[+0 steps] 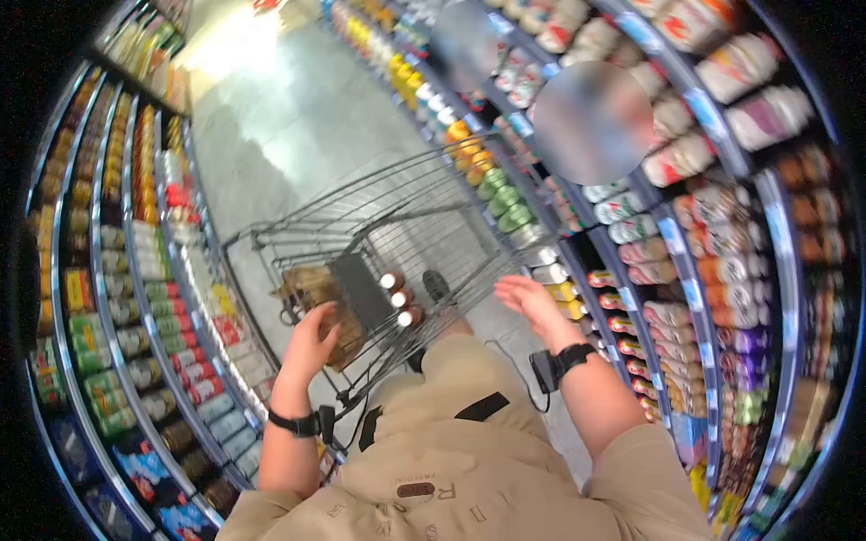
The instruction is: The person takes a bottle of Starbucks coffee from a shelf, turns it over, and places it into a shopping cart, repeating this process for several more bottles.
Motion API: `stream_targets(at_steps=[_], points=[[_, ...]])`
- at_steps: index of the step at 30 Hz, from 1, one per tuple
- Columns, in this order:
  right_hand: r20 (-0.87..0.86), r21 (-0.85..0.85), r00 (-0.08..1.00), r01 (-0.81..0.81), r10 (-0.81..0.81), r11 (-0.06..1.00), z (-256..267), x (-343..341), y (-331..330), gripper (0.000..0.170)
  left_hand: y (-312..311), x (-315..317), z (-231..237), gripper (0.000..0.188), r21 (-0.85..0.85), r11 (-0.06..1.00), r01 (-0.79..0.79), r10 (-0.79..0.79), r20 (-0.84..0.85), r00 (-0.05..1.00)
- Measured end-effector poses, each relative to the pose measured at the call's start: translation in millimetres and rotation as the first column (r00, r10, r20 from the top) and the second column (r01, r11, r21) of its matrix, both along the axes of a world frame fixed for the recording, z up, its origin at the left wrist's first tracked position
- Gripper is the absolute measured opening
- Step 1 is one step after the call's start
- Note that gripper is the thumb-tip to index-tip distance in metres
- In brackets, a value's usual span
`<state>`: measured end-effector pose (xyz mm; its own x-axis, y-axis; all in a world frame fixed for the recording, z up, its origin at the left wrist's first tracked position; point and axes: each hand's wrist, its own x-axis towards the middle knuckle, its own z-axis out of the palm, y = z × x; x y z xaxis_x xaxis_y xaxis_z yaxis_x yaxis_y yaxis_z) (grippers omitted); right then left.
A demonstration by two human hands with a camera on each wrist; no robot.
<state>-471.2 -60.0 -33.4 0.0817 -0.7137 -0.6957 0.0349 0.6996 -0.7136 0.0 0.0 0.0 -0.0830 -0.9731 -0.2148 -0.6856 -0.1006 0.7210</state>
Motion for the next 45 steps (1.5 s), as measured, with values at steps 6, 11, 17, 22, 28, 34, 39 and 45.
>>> stream_targets(at_steps=[6,11,17,22,28,34,39,45], points=[[-0.085,-0.059,0.972,0.214,-0.218,0.975,56.7,-54.9,125.8,0.042,17.9,-23.9,47.0,0.046,-0.028,0.991,0.131,-0.132,-0.044,0.99],[-0.059,-0.182,0.894,0.428,-0.444,0.885,101.5,-100.3,178.1,0.041,-8.9,-82.6,96.0,0.041,-0.07,0.955,0.289,-0.291,-0.013,0.957],[0.063,-0.422,0.734,0.633,-0.676,0.648,172.2,-161.3,221.6,0.04,-31.0,-179.0,152.9,0.04,-0.223,0.86,0.459,-0.465,0.027,0.885],[0.053,-0.604,0.65,0.626,-0.758,0.494,229.3,-223.0,274.2,0.037,-31.2,-284.6,176.7,0.039,-0.305,0.78,0.547,-0.581,-0.026,0.814],[0.012,-0.708,0.618,0.56,-0.786,0.43,287.2,-278.9,328.5,0.04,-21.6,-426.1,193.9,0.039,-0.45,0.611,0.651,-0.73,-0.004,0.683],[0.019,-0.844,0.755,0.364,-0.655,0.395,319.5,-329.4,329.8,0.05,9.3,-535.5,244.3,0.037,-0.514,0.564,0.646,-0.773,-0.052,0.633],[0.049,-0.88,0.82,0.305,-0.57,0.364,341.2,-347.5,304.1,0.056,20.1,-582.6,281.3,0.034,-0.647,0.5,0.576,-0.79,-0.067,0.61],[0.031,-0.926,0.877,0.206,-0.48,0.317,364.3,-349.4,256.5,0.064,2.8,-623.2,334.5,0.028,-0.734,0.505,0.454,-0.789,-0.18,0.587]])
